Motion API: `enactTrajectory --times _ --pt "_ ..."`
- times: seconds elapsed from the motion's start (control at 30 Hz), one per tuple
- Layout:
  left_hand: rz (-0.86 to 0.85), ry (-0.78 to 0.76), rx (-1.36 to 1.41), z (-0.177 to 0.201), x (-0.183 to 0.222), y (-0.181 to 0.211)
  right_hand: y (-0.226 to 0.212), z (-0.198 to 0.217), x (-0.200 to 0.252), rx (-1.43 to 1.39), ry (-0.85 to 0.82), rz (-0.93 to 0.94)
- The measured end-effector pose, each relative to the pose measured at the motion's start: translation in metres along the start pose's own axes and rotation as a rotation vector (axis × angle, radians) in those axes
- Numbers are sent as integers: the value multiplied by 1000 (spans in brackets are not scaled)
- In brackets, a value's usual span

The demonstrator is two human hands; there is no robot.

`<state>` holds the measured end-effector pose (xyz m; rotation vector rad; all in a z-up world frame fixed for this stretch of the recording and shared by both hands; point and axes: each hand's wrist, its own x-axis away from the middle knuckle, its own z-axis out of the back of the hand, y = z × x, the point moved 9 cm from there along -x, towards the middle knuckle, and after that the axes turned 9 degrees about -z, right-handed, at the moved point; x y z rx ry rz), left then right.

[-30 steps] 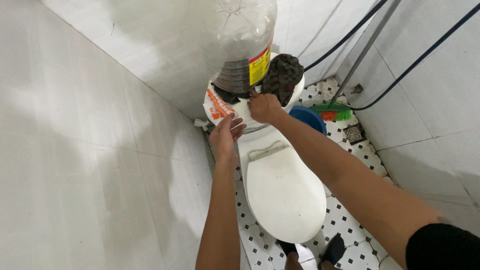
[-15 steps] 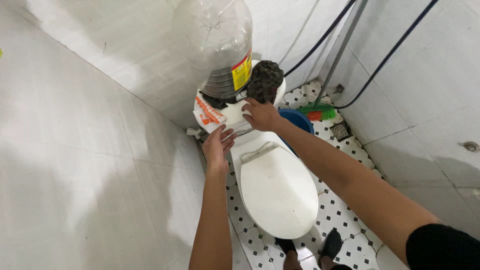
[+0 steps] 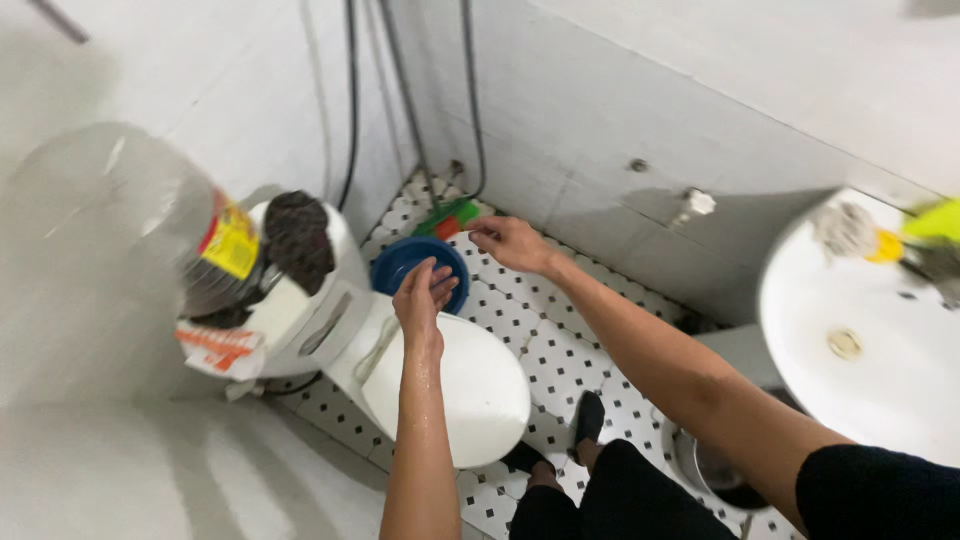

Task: The person takes cucumbers from a refrigerator, carries them to a sink in a restroom area, and washes them by hand under running water.

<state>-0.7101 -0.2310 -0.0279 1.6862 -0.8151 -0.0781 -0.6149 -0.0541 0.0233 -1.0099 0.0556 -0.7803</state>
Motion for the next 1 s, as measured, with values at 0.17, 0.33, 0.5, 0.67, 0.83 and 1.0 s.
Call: enactTrajectory --times 0.17,0.33,0.5,0.67,0.83,1.0 --pt "2 -345 -68 -132 28 -17 58 145 93 -39 175 10" --pt "-51 -463 -129 -229 64 -21 165 264 217 -246 407 -279" --pt "1 -700 -314 -330 156 -75 273 315 337 -483 592 -421" --pt "82 -874 -398 -401 236 -146 361 325 422 -658 654 -538" --pt "151 -977 -469 -447 298 -186 411 342 482 -765 776 -594" --pt "120 -1061 -512 -487 339 -201 430 361 524 -787 876 -592"
